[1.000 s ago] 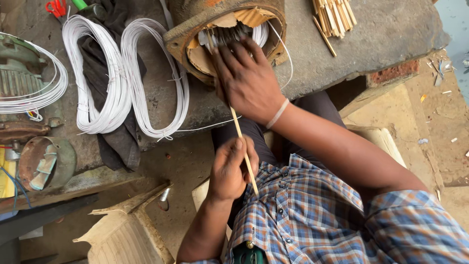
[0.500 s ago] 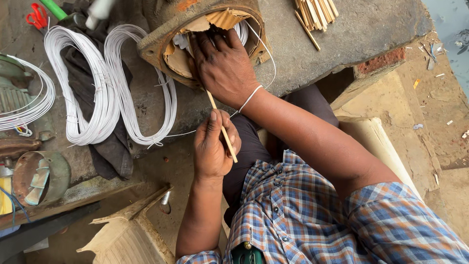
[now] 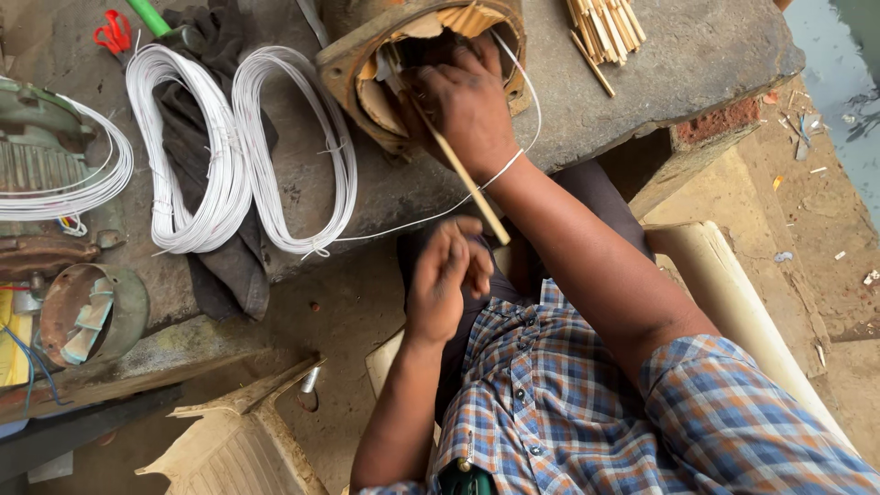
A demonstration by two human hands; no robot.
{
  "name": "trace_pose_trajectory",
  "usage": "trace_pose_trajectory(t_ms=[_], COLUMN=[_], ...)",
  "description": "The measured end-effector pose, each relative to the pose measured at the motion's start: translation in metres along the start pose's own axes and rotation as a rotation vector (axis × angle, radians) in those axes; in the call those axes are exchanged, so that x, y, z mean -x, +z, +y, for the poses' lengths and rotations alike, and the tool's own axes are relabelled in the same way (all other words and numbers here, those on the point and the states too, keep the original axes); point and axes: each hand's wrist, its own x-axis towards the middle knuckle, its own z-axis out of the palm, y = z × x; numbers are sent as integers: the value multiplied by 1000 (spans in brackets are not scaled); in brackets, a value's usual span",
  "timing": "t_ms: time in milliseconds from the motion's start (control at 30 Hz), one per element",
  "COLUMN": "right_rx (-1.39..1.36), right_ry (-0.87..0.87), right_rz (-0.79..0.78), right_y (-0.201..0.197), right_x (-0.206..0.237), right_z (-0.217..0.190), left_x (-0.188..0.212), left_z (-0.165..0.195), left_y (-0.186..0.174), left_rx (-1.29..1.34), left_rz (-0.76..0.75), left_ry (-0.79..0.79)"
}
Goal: The person sits on a chair at an outdoor stone workbench and threads white wire into an open wooden winding box. They pull loops of wire through the box, gather and coil the wire by hand, and press the coils into the box while feeding more wire.
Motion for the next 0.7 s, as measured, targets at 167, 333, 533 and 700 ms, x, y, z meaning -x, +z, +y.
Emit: trace_pose_trajectory(t_ms=[167, 333, 533, 700], right_rx=[-260, -507, -843, -1317], right_ry=[144, 176, 256, 637], right_rz=[217, 291, 166, -25], right_y=[12, 10, -40, -81], right_x=[-6, -15, 35, 117], right_z=[10, 18, 8, 8], left_x=[35, 23, 14, 12], left_z=[-61, -101, -95, -69], left_y=[-35, -51, -35, -21], left_rx=[-79, -188, -310, 19], left_rz=[159, 164, 164, 177], left_ry=[-93, -85, 145, 291])
